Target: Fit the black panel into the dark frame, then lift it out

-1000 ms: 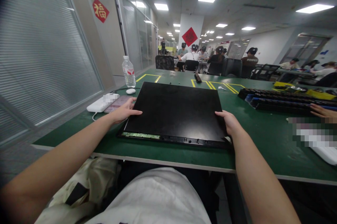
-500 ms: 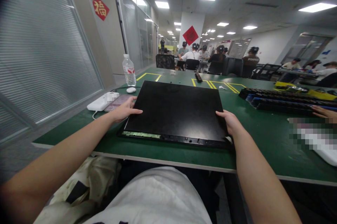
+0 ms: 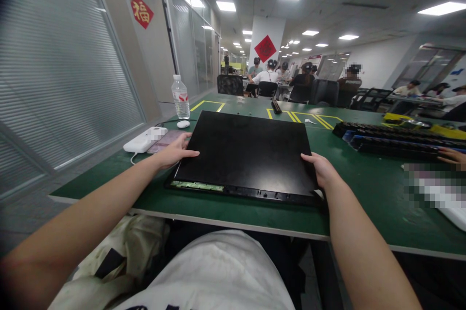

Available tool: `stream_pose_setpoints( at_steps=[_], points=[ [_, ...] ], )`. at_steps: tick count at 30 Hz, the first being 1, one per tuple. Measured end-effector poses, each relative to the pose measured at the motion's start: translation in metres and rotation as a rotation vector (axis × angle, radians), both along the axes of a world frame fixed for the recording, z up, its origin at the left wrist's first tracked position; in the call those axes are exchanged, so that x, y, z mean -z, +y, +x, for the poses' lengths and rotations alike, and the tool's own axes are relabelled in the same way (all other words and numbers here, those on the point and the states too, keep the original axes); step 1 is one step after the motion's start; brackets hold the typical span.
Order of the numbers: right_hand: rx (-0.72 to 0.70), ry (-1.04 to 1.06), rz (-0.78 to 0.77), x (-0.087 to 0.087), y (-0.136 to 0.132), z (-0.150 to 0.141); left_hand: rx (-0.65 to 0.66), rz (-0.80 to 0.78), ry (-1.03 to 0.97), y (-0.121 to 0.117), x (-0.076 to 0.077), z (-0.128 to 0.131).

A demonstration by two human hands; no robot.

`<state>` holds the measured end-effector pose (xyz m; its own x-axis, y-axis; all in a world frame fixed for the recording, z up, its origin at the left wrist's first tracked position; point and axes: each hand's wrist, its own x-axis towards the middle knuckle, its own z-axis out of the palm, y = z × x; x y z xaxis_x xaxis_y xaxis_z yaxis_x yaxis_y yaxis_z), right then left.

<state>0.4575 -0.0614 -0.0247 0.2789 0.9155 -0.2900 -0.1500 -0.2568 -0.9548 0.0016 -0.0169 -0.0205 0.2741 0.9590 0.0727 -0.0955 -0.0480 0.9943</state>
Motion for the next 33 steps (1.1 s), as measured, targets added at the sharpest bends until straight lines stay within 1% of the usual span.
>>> stream_pose_setpoints(
  at_steps=[6, 14, 25, 29, 33],
  points=[
    [-0.047, -0.005, 0.007, 0.003, 0.003, 0.005, 0.013, -0.010, 0.024, 0.003, 0.003, -0.003],
    [-0.003, 0.019, -0.009, -0.001, -0.001, -0.001, 0.004, -0.014, 0.014, 0.002, 0.001, 0.000],
    [0.007, 0.004, 0.025, 0.003, 0.002, 0.001, 0.007, -0.026, 0.024, 0.000, -0.001, -0.001],
    [0.004, -0.036, 0.037, 0.003, 0.002, 0.002, -0.001, -0.004, 0.018, -0.004, -0.005, 0.001],
    [0.036, -0.042, 0.042, 0.003, 0.003, 0.001, -0.016, -0.003, 0.020, -0.006, -0.008, 0.003]
  ],
)
